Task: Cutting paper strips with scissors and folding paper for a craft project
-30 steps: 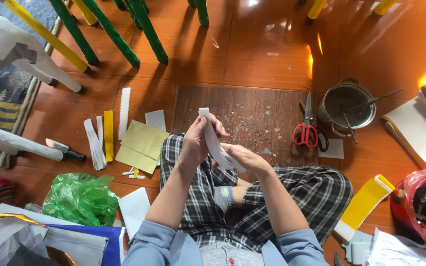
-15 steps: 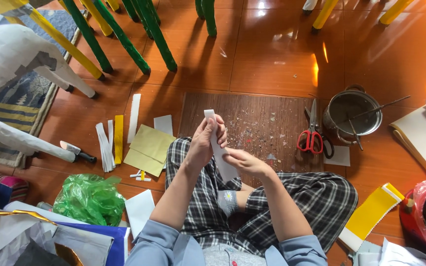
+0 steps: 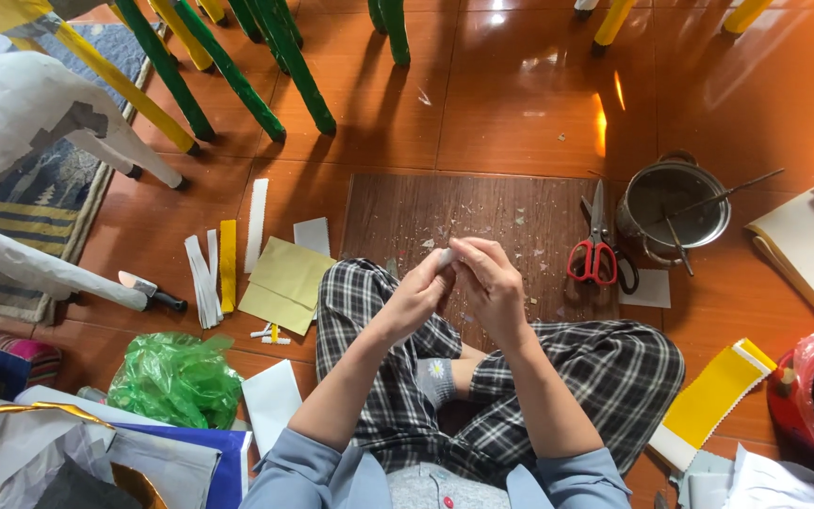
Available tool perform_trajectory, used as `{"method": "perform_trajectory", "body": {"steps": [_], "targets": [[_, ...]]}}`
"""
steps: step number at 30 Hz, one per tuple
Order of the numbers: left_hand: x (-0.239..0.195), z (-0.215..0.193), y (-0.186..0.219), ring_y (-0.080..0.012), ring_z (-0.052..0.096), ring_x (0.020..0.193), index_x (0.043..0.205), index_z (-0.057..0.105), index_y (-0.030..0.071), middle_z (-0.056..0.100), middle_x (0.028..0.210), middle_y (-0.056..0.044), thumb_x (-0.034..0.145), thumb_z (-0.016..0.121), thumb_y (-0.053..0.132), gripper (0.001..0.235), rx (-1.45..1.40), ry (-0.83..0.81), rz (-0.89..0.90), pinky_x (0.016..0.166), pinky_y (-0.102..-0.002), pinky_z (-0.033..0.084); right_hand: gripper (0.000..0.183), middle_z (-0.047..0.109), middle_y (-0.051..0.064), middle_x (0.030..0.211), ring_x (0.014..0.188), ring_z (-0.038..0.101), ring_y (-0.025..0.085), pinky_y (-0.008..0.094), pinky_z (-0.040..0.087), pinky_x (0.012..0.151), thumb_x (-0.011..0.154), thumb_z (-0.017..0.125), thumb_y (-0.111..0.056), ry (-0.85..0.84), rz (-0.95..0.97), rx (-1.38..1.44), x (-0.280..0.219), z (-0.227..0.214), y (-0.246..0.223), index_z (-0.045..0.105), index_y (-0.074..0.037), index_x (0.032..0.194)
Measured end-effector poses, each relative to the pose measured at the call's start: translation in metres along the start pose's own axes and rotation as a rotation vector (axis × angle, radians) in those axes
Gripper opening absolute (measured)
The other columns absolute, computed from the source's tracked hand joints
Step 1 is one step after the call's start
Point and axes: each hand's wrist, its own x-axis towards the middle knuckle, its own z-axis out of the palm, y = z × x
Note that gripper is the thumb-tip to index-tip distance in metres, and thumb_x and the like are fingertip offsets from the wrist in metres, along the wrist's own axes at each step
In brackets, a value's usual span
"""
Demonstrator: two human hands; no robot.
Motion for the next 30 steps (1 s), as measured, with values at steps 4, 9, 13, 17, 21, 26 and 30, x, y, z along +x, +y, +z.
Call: {"method": "perform_trajectory", "body": {"steps": [4,9,13,17,21,26,30], "targets": [[-0.002,0.006,0.0,-0.0166,0.055,0.047,0.107,0.055,0.005,0.052,0.055,-0.006,0.106,0.041,0.016,0.018,-0.055,-0.009,0.01,0.047,-0.028,0.049,0.019,0.07,0.01,0.1,0.092,0.069,0.025,0.034,0.055,0.081,0.085,0.072,-0.002,0.11,-0.072,-0.019,0.004,0.0,-0.006,0.074,-0.006,0.104],[0.0,0.002,-0.014,-0.0191,0.058,0.051,0.103,0.053,0.006,0.056,0.064,-0.01,0.105,0.038,0.015,0.018,-0.004,-0.02,-0.01,0.047,-0.03,0.05,0.016,0.071,0.012,0.098,0.089,0.07,0.028,0.035,0.054,0.078,0.085,0.071,0.001,0.119,-0.06,0.015,0.007,0.0,-0.008,0.075,-0.006,0.099],[-0.005,0.005,0.005,-0.0295,0.06,0.063,0.105,0.052,0.006,0.059,0.073,-0.019,0.103,0.039,0.017,0.017,0.247,-0.005,-0.052,0.059,-0.046,0.051,0.013,0.072,0.01,0.092,0.084,0.071,0.024,0.032,0.055,0.074,0.084,0.072,0.002,0.104,-0.016,0.027,0.005,0.0,-0.003,0.075,-0.005,0.094],[-0.005,0.001,-0.021,-0.0404,0.058,0.068,0.105,0.05,0.006,0.058,0.077,-0.027,0.102,0.04,0.018,0.015,0.338,0.004,-0.066,0.065,-0.053,0.048,0.013,0.071,0.009,0.087,0.08,0.07,0.021,0.032,0.054,0.072,0.082,0.073,0.002,0.081,0.073,0.139,0.005,-0.002,-0.003,0.075,-0.006,0.091],[-0.014,0.003,-0.016,-0.0199,0.056,0.071,0.108,0.058,0.008,0.059,0.081,-0.011,0.106,0.04,0.03,0.028,0.042,-0.022,-0.108,0.066,-0.037,0.049,0.013,0.067,0.013,0.087,0.075,0.065,0.016,0.03,0.056,0.066,0.082,0.069,0.01,0.113,0.349,0.53,0.001,-0.002,0.008,0.069,0.001,0.092],[-0.021,0.008,0.008,-0.0154,0.051,0.091,0.108,0.066,0.006,0.061,0.097,-0.007,0.106,0.042,0.025,0.03,-0.122,0.038,-0.109,0.085,-0.036,0.049,0.012,0.066,0.015,0.087,0.078,0.063,0.014,0.029,0.056,0.067,0.081,0.071,0.011,0.138,0.421,0.66,-0.004,-0.001,0.015,0.067,0.004,0.091],[-0.015,0.007,-0.013,-0.0152,0.06,0.07,0.111,0.065,0.004,0.058,0.082,-0.006,0.105,0.046,0.027,0.031,-0.25,0.094,-0.152,0.06,-0.03,0.055,0.013,0.066,0.015,0.089,0.082,0.064,0.017,0.03,0.056,0.068,0.08,0.072,0.01,0.116,0.329,0.606,0.004,0.0,0.001,0.068,0.004,0.091]]}}
